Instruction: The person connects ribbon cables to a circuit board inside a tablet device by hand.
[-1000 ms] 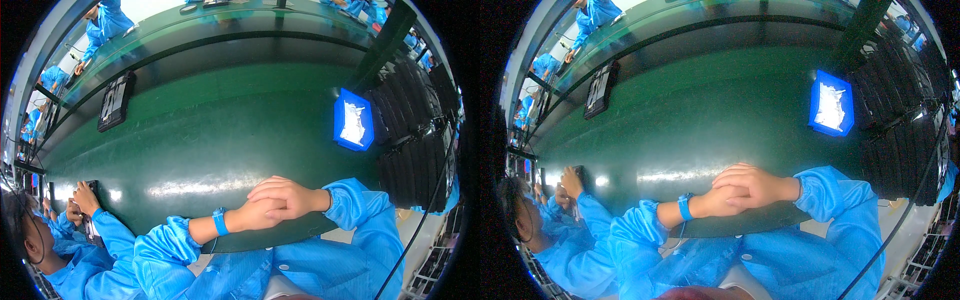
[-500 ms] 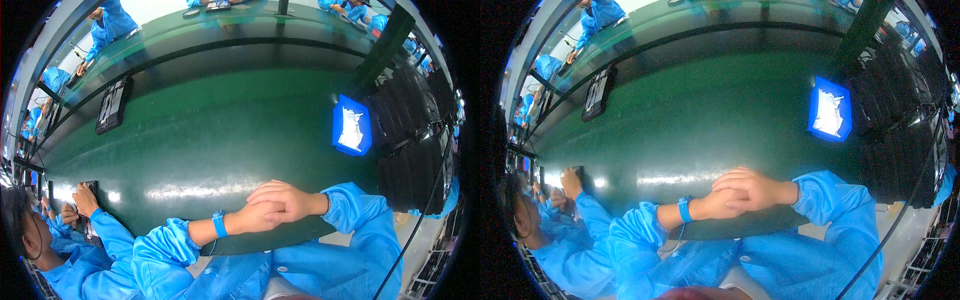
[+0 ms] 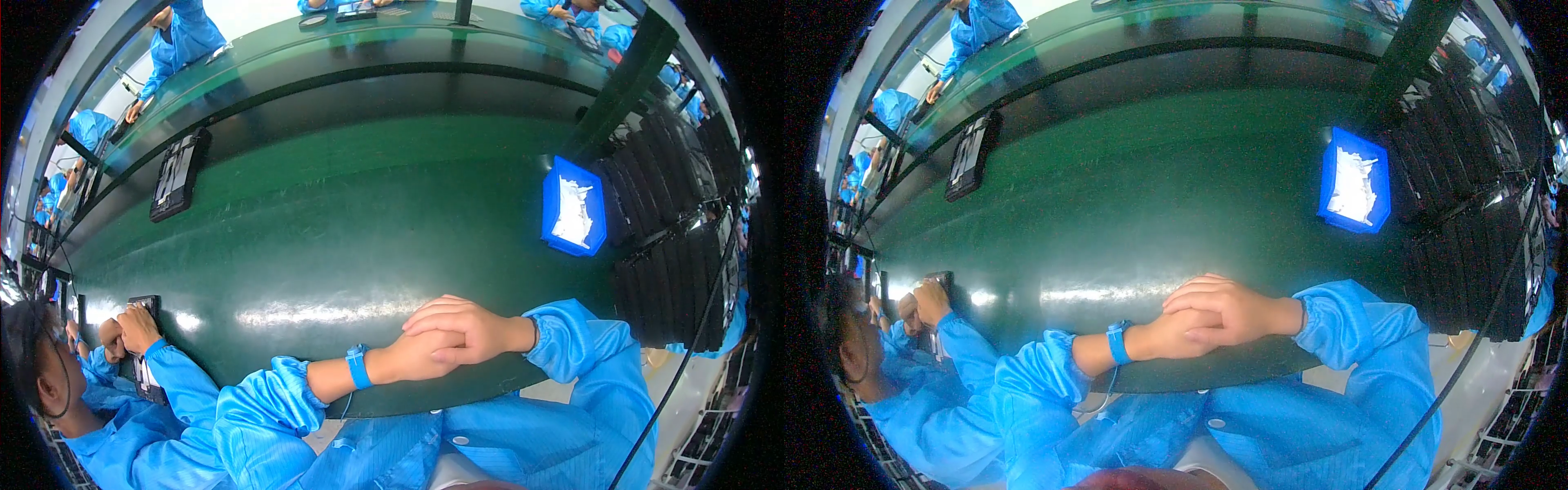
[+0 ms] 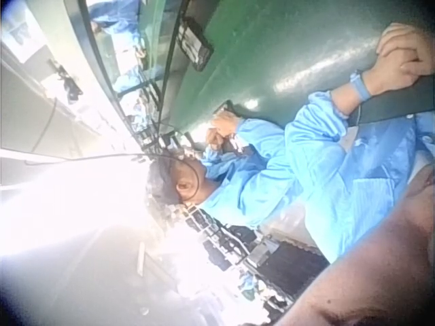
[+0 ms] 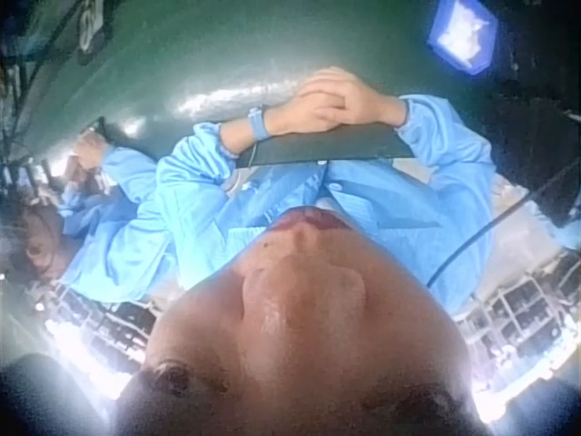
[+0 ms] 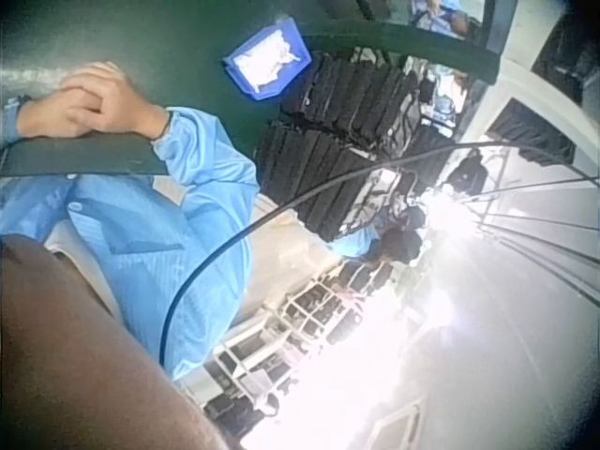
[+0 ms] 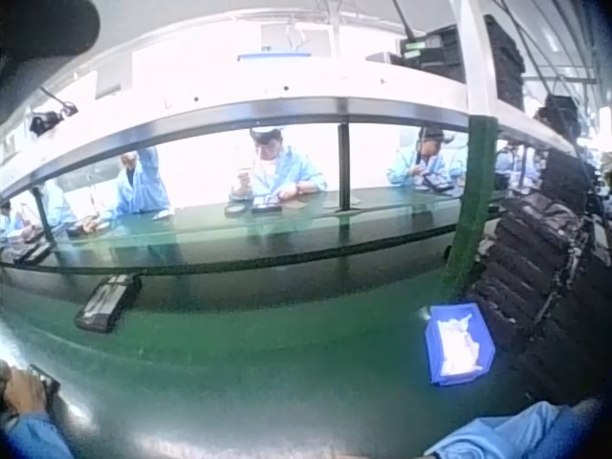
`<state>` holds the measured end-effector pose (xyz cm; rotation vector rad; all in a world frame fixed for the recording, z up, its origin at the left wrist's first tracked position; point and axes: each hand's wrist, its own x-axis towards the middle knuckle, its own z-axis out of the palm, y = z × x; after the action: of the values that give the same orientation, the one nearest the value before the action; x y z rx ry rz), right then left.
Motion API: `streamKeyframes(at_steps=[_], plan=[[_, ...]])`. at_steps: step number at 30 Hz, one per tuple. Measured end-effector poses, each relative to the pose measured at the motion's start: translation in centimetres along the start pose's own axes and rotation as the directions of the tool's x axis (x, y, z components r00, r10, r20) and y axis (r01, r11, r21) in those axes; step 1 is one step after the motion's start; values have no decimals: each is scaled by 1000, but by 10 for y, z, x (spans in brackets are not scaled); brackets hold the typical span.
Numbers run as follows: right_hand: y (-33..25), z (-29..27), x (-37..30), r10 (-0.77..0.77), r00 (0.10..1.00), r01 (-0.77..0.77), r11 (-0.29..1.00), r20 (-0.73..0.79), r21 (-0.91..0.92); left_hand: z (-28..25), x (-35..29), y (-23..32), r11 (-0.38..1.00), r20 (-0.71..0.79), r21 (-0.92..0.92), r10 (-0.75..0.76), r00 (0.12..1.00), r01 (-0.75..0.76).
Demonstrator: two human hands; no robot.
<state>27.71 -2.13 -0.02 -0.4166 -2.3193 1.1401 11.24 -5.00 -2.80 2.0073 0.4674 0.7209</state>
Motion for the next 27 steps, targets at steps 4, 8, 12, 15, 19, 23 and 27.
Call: streamKeyframes(at_steps=[4,8,12,15,19,23,27], plan=[[1,0,0,-2,1000,2,1000,0,-1,-1,0,1,1000,-1,-7,-1,1000,1],[1,1,-1,-1,1000,1,1000,-2,-8,-2,0,5,1000,0,-4,-20,1000,20],[0,1,0,0,1000,0,1000,-3,-11,-3,0,5,1000,-4,-12,-27,1000,27],[0,1,1,5,1000,-5,1000,0,-12,-3,0,5,1000,-4,-12,-22,1000,22],[0,1,0,8,1000,-8,1000,4,-2,-3,0,6,999,-3,-6,-36,999,36],[0,0,0,6,1000,-6,1000,1,-2,-3,1,6,1000,1,-1,-29,1000,29],[-1,0,1,8,1000,-8,1000,1,-1,-2,2,4,1000,-12,19,-3,1000,3]])
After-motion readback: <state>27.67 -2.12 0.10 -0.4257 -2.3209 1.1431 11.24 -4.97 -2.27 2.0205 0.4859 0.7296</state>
